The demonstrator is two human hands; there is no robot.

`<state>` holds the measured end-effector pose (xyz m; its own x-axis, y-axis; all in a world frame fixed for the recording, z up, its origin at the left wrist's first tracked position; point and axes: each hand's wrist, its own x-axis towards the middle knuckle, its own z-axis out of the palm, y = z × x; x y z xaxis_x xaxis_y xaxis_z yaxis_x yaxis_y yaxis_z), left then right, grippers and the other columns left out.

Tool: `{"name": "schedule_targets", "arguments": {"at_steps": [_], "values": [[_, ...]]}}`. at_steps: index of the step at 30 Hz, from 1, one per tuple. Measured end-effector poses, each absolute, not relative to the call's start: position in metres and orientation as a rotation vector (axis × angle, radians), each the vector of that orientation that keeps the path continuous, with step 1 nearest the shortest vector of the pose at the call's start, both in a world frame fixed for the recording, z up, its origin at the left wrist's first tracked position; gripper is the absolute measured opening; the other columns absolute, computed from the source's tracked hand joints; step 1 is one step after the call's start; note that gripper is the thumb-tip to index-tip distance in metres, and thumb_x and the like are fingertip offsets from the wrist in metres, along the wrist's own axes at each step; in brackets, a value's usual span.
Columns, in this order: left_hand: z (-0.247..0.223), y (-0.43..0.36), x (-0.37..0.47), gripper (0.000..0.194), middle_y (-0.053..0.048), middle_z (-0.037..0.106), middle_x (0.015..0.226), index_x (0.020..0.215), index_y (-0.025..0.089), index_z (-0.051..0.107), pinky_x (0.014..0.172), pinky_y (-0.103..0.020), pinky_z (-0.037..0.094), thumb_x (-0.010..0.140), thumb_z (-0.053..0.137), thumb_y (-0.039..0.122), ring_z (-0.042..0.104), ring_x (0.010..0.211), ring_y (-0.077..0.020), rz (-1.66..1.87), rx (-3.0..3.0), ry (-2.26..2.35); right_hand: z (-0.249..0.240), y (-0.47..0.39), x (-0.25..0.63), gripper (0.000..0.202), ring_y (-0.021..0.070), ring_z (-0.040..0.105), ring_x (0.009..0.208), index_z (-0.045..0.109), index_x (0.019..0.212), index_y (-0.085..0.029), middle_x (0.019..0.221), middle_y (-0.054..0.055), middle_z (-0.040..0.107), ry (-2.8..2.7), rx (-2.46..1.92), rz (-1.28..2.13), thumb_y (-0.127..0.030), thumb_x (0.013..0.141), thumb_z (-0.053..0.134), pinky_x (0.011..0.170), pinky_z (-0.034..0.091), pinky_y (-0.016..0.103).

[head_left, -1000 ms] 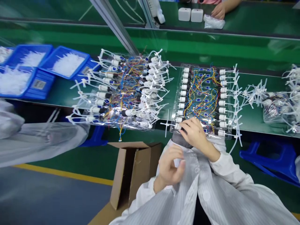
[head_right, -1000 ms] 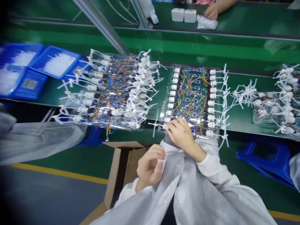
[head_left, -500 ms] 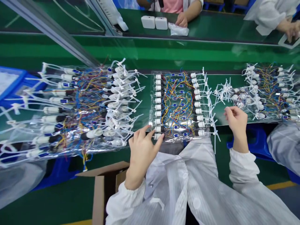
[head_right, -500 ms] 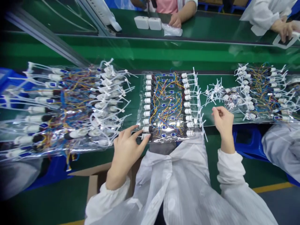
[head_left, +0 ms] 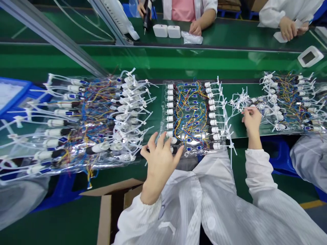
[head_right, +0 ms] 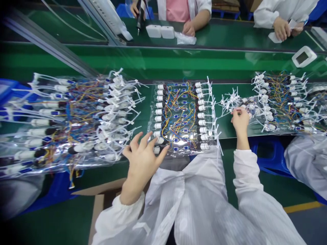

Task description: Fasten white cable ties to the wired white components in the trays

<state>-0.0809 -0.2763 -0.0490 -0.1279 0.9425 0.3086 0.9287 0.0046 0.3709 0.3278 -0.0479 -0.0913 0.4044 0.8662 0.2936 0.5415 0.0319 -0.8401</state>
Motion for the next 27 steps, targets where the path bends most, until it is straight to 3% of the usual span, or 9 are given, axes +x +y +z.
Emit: {"name": "schedule_targets", "arguments": {"at_steps": [5,9,13,16,19,24,27], "values": [[-0.062,-0.271,-0.085,0.037,-0.023,0.087,0.156,0.148,0.024,0.083,0.124,-0.073,0.057,0.117,0.079,0.043,0.079,0.145,-0.0488,0.87,2.072,1.996,-0.086,-0.085,0.338,0.013,0.0176,0.058,0.048,0.062,0.085,-0.033,0.071,0.004,0.075,-1.005,-1.501,0.694,-0.027,0.092,0.071,0.05,0.039,0.035],[-0.072,-0.259,-0.095,0.029,-0.017,0.09,0.146,0.142,0.025,0.086,0.123,-0.065,0.067,0.122,0.066,0.024,0.083,0.136,-0.0386,1.003,2.082,1.823,-0.075,-0.121,0.352,0.025,0.0219,0.056,0.055,0.065,0.07,-0.034,0.071,0.006,0.067,-0.87,-1.395,0.786,-0.047,0.081,0.084,0.053,0.038,0.04],[-0.077,-0.25,-0.1,0.026,-0.014,0.091,0.138,0.142,0.027,0.087,0.118,-0.058,0.073,0.119,0.075,0.025,0.087,0.129,-0.0337,1.103,2.049,1.69,-0.054,-0.154,0.347,0.022,0.0237,0.049,0.061,0.078,0.072,-0.041,0.085,0.007,0.07,-0.759,-1.294,0.835,-0.048,0.072,0.099,0.058,0.036,0.046],[-0.082,-0.247,-0.103,0.03,-0.013,0.091,0.135,0.145,0.027,0.086,0.116,-0.055,0.074,0.115,0.084,0.027,0.088,0.127,-0.0334,1.11,2.012,1.661,-0.038,-0.175,0.315,0.024,0.0242,0.05,0.065,0.085,0.083,-0.048,0.087,0.007,0.069,-0.778,-1.271,0.957,-0.047,0.073,0.106,0.06,0.041,0.049],[-0.088,-0.245,-0.107,0.028,-0.012,0.092,0.129,0.14,0.027,0.088,0.113,-0.053,0.074,0.113,0.089,0.028,0.088,0.122,-0.0326,1.068,1.976,1.678,-0.03,-0.193,0.263,0.029,0.0265,0.06,0.067,0.083,0.084,-0.044,0.078,0.005,0.066,-0.904,-1.295,1.086,-0.049,0.073,0.109,0.06,0.051,0.049],[-0.099,-0.243,-0.11,0.025,-0.012,0.09,0.121,0.139,0.026,0.09,0.106,-0.05,0.075,0.114,0.089,0.03,0.088,0.115,-0.0311,1.114,1.974,1.654,-0.037,-0.208,0.173,0.03,0.0266,0.073,0.061,0.08,0.091,-0.035,0.085,0.006,0.084,-1.133,-1.138,1.342,-0.055,0.087,0.101,0.053,0.065,0.046],[-0.103,-0.242,-0.107,0.025,-0.011,0.09,0.123,0.14,0.026,0.089,0.105,-0.05,0.075,0.115,0.089,0.032,0.088,0.116,-0.031,1.174,1.984,1.642,-0.046,-0.203,0.134,0.032,0.0259,0.08,0.064,0.075,0.091,-0.032,0.095,0.005,0.089,-1.3,-1.044,1.405,-0.054,0.095,0.098,0.06,0.075,0.048]]}}
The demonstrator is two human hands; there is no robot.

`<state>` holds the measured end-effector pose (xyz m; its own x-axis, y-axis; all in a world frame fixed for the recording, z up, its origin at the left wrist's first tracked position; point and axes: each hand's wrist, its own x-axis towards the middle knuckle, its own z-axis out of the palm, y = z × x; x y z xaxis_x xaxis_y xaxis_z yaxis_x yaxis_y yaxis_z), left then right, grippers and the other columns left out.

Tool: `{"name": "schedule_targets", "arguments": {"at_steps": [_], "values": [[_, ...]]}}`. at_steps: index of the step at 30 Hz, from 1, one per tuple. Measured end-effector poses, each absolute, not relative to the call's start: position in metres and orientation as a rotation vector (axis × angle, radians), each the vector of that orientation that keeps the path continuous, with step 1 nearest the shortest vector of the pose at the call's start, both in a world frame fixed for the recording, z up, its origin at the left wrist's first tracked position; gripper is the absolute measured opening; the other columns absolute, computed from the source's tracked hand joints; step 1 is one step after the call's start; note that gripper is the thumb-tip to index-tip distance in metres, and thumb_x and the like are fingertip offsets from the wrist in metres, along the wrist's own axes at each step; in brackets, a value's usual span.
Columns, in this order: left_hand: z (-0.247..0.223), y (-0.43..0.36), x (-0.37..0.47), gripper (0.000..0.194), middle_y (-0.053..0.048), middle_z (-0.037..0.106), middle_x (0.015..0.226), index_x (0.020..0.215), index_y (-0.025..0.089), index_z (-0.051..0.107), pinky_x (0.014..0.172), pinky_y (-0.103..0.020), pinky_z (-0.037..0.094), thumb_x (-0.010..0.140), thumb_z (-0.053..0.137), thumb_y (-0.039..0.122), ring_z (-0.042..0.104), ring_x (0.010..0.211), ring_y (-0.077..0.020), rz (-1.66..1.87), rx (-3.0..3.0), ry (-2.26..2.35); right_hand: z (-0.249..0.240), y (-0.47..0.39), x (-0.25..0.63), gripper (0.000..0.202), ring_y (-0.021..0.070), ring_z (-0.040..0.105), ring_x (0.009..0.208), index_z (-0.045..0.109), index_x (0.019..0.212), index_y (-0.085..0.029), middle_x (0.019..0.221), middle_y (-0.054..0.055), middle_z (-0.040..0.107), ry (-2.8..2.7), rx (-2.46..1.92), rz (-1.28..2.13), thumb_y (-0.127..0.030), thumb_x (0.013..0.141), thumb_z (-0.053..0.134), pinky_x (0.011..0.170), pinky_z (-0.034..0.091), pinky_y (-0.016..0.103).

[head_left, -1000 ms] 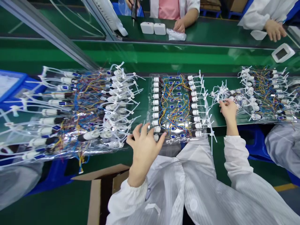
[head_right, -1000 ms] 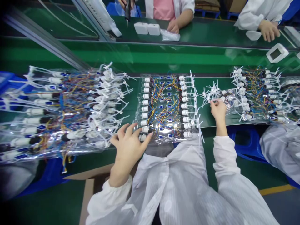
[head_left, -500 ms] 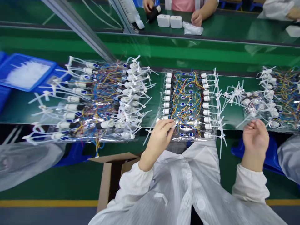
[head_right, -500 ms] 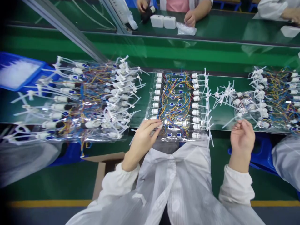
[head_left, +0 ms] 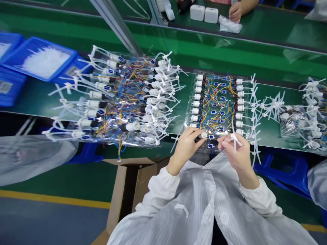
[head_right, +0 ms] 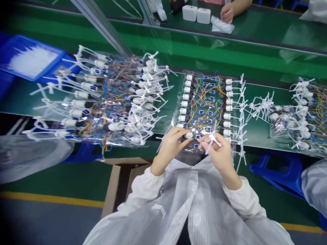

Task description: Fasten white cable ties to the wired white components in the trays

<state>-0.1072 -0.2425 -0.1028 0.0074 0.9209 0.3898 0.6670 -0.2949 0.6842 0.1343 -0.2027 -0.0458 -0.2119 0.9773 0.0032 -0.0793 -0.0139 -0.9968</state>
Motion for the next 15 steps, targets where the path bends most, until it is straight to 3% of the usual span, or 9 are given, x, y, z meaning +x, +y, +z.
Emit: {"name": "schedule_targets", "arguments": {"at_steps": [5,12,15], "values": [[-0.103,-0.243,-0.101,0.022,-0.012,0.089,0.121,0.136,0.025,0.089,0.104,-0.052,0.073,0.116,0.088,0.034,0.086,0.114,-0.0321,1.184,1.912,1.668,-0.063,-0.184,0.1,0.028,0.0242,0.088,0.08,0.076,0.093,-0.029,0.103,0.005,0.09,-1.51,-1.058,1.384,-0.048,0.098,0.096,0.081,0.083,0.046],[-0.1,-0.243,-0.1,0.022,-0.015,0.087,0.118,0.136,0.025,0.089,0.105,-0.055,0.072,0.123,0.08,0.041,0.083,0.115,-0.0337,1.14,1.858,1.649,-0.075,-0.179,0.098,0.018,0.0285,0.09,0.09,0.08,0.093,-0.03,0.098,0.004,0.094,-1.659,-1.201,1.198,-0.041,0.094,0.095,0.084,0.078,0.044],[-0.101,-0.243,-0.1,0.026,-0.015,0.087,0.116,0.136,0.024,0.089,0.102,-0.053,0.071,0.125,0.077,0.044,0.081,0.113,-0.0324,1.168,1.896,1.645,-0.076,-0.181,0.098,0.019,0.0271,0.088,0.085,0.08,0.093,-0.029,0.097,0.005,0.093,-1.655,-1.228,1.186,-0.041,0.094,0.094,0.081,0.076,0.042]]}}
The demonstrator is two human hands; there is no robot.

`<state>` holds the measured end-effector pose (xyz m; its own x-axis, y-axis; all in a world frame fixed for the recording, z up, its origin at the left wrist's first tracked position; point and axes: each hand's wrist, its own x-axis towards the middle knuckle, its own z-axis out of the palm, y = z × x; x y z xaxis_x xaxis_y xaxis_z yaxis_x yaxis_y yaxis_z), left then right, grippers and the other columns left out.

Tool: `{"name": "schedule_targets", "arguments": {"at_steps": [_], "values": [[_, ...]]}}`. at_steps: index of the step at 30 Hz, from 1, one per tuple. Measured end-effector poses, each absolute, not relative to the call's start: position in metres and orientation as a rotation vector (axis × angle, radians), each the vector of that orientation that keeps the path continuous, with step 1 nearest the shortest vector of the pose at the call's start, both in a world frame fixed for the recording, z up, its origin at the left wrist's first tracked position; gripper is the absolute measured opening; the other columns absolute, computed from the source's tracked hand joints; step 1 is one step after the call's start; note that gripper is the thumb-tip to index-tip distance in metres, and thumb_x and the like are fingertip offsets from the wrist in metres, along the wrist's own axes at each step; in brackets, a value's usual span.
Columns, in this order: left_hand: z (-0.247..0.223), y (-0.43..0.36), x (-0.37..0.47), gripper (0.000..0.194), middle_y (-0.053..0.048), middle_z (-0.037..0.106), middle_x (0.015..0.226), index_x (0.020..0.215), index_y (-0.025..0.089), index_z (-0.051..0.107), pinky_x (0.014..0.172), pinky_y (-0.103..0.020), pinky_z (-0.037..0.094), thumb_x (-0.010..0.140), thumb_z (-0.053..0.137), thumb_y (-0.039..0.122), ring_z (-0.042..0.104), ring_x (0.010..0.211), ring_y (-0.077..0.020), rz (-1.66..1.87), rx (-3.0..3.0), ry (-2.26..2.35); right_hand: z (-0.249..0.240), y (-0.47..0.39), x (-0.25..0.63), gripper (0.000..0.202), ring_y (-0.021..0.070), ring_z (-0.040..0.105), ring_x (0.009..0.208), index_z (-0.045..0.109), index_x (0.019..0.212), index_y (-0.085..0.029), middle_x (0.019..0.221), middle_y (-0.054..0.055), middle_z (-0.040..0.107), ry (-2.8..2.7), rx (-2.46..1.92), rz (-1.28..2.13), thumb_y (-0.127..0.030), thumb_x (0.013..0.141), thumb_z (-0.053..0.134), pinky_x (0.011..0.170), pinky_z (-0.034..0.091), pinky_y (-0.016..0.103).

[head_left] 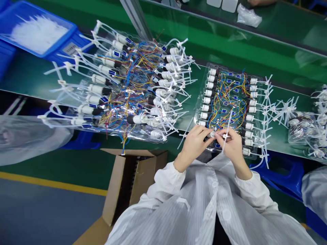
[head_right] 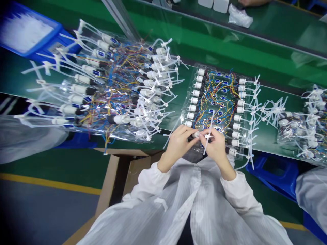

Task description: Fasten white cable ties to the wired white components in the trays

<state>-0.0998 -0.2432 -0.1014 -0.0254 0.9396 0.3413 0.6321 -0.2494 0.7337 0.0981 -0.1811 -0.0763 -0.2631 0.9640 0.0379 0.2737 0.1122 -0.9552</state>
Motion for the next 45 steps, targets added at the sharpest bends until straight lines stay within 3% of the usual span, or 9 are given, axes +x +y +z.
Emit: {"name": "schedule_targets", "arguments": {"at_steps": [4,11,21,29,35,45], "values": [[-0.105,-0.244,-0.099,0.025,-0.015,0.088,0.112,0.135,0.02,0.089,0.098,-0.05,0.071,0.124,0.079,0.041,0.08,0.108,-0.0312,1.264,1.948,1.638,-0.08,-0.182,0.099,0.021,0.0262,0.086,0.081,0.078,0.093,-0.029,0.096,0.005,0.093,-1.628,-1.23,1.184,-0.042,0.097,0.093,0.078,0.074,0.041],[-0.109,-0.244,-0.099,0.02,-0.012,0.089,0.11,0.133,0.024,0.092,0.097,-0.047,0.071,0.116,0.092,0.034,0.083,0.106,-0.0291,1.285,1.915,1.64,-0.087,-0.175,0.099,0.025,0.0266,0.088,0.08,0.08,0.089,-0.03,0.092,0.003,0.092,-1.661,-1.154,1.207,-0.049,0.097,0.095,0.073,0.071,0.04],[-0.105,-0.243,-0.099,0.021,-0.013,0.089,0.106,0.13,0.019,0.092,0.093,-0.044,0.069,0.116,0.091,0.035,0.082,0.101,-0.0281,1.32,1.946,1.656,-0.088,-0.174,0.098,0.033,0.0279,0.089,0.083,0.079,0.085,-0.03,0.09,0.004,0.091,-1.698,-1.121,1.185,-0.055,0.098,0.097,0.074,0.072,0.041],[-0.11,-0.244,-0.099,0.015,-0.013,0.088,0.109,0.13,0.022,0.092,0.099,-0.049,0.069,0.116,0.089,0.021,0.08,0.11,-0.0304,1.14,1.885,1.708,-0.088,-0.181,0.091,0.019,0.0293,0.089,0.089,0.078,0.086,-0.029,0.094,0.007,0.093,-1.815,-1.066,0.993,-0.037,0.102,0.085,0.086,0.073,0.045],[-0.107,-0.242,-0.1,0.017,-0.014,0.087,0.114,0.13,0.022,0.092,0.104,-0.051,0.069,0.113,0.092,0.02,0.08,0.115,-0.0317,1.081,1.908,1.72,-0.074,-0.176,0.101,0.002,0.0275,0.088,0.094,0.08,0.096,-0.029,0.102,0.005,0.091,-1.935,-1.021,1.076,-0.029,0.097,0.082,0.082,0.07,0.041],[-0.108,-0.242,-0.098,0.016,-0.012,0.089,0.109,0.124,0.021,0.092,0.099,-0.048,0.071,0.109,0.097,0.02,0.082,0.107,-0.0307,1.169,1.953,1.722,-0.073,-0.172,0.102,0.011,0.0281,0.086,0.091,0.079,0.094,-0.03,0.098,0.004,0.09,-2.05,-0.958,0.881,-0.022,0.101,0.079,0.083,0.07,0.042]]}}
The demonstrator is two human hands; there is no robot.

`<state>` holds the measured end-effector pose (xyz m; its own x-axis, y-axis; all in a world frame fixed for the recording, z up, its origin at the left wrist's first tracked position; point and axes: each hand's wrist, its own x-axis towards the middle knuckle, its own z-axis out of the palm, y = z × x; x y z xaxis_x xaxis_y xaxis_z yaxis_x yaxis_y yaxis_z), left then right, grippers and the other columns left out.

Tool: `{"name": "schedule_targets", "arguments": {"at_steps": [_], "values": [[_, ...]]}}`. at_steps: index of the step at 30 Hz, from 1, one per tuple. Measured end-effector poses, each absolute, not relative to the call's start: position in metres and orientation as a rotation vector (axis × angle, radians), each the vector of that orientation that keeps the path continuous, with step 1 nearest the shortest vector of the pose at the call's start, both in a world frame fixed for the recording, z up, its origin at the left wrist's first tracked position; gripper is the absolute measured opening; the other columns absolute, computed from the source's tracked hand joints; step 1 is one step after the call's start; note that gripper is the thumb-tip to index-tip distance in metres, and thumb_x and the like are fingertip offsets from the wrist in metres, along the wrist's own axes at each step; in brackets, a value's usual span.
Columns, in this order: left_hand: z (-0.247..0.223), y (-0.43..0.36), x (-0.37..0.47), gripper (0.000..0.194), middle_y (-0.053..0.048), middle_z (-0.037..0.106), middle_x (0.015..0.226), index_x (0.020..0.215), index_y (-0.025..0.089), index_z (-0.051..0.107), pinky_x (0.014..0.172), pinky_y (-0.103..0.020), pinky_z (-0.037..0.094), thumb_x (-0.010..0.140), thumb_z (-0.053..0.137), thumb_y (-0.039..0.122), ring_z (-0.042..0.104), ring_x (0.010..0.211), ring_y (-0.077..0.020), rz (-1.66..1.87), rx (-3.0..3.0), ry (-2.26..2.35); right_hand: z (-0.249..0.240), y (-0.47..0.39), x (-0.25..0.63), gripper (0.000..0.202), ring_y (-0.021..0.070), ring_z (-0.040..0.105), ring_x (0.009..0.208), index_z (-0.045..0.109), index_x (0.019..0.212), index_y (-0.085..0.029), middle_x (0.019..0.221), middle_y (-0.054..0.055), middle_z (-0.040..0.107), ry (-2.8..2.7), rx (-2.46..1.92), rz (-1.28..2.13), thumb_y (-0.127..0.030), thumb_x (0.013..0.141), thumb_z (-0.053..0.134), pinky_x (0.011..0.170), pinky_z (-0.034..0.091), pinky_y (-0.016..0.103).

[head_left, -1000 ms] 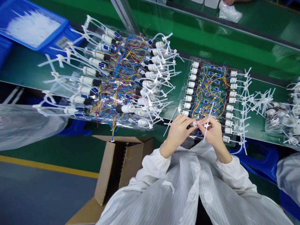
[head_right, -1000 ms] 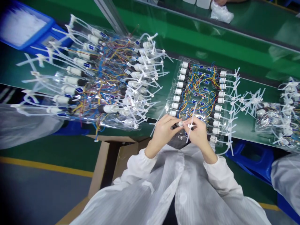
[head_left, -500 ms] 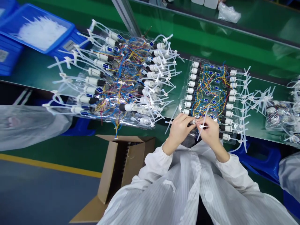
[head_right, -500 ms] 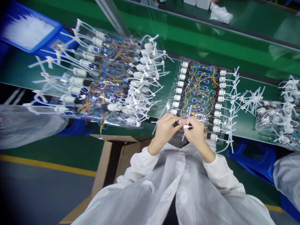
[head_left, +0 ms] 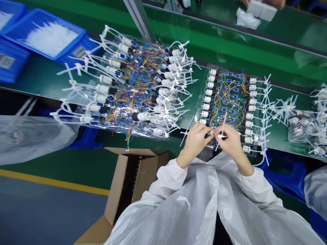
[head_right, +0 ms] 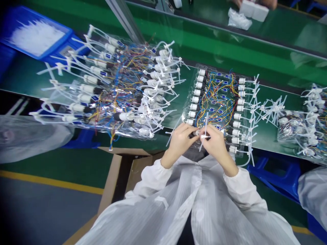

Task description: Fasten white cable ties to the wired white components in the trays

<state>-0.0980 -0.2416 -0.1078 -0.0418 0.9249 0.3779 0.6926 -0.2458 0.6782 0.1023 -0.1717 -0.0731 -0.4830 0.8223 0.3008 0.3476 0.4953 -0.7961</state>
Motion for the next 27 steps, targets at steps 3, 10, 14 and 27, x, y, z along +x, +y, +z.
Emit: {"name": "schedule_targets", "arguments": {"at_steps": [3,10,14,27], "values": [[-0.109,-0.241,-0.098,0.016,-0.012,0.09,0.109,0.123,0.021,0.092,0.097,-0.047,0.071,0.108,0.098,0.021,0.083,0.106,-0.03,1.195,1.952,1.719,-0.076,-0.17,0.104,0.012,0.0278,0.087,0.087,0.079,0.095,-0.031,0.095,0.003,0.09,-2.059,-0.95,0.858,-0.022,0.102,0.079,0.079,0.07,0.041],[-0.107,-0.244,-0.099,0.014,-0.011,0.089,0.107,0.125,0.023,0.091,0.095,-0.047,0.07,0.112,0.095,0.025,0.082,0.105,-0.0301,1.163,1.907,1.715,-0.079,-0.17,0.103,0.013,0.0288,0.089,0.086,0.08,0.094,-0.032,0.093,0.003,0.091,-2.042,-0.938,0.892,-0.023,0.102,0.077,0.076,0.07,0.041],[-0.102,-0.245,-0.101,0.011,-0.012,0.089,0.111,0.128,0.026,0.091,0.099,-0.052,0.071,0.117,0.088,0.026,0.082,0.11,-0.0316,1.066,1.865,1.715,-0.08,-0.169,0.102,0.015,0.0308,0.091,0.09,0.081,0.091,-0.032,0.096,0.003,0.093,-2.01,-0.934,0.991,-0.019,0.097,0.079,0.082,0.072,0.044],[-0.088,-0.239,-0.104,0.011,-0.01,0.084,0.109,0.12,0.022,0.088,0.1,-0.048,0.07,0.11,0.088,0.019,0.081,0.108,-0.0301,0.981,1.838,1.776,-0.08,-0.166,0.091,0.027,0.0278,0.085,0.098,0.085,0.12,-0.027,0.113,0.008,0.092,-1.929,-1.033,1.127,-0.029,0.094,0.08,0.089,0.07,0.042]]}}
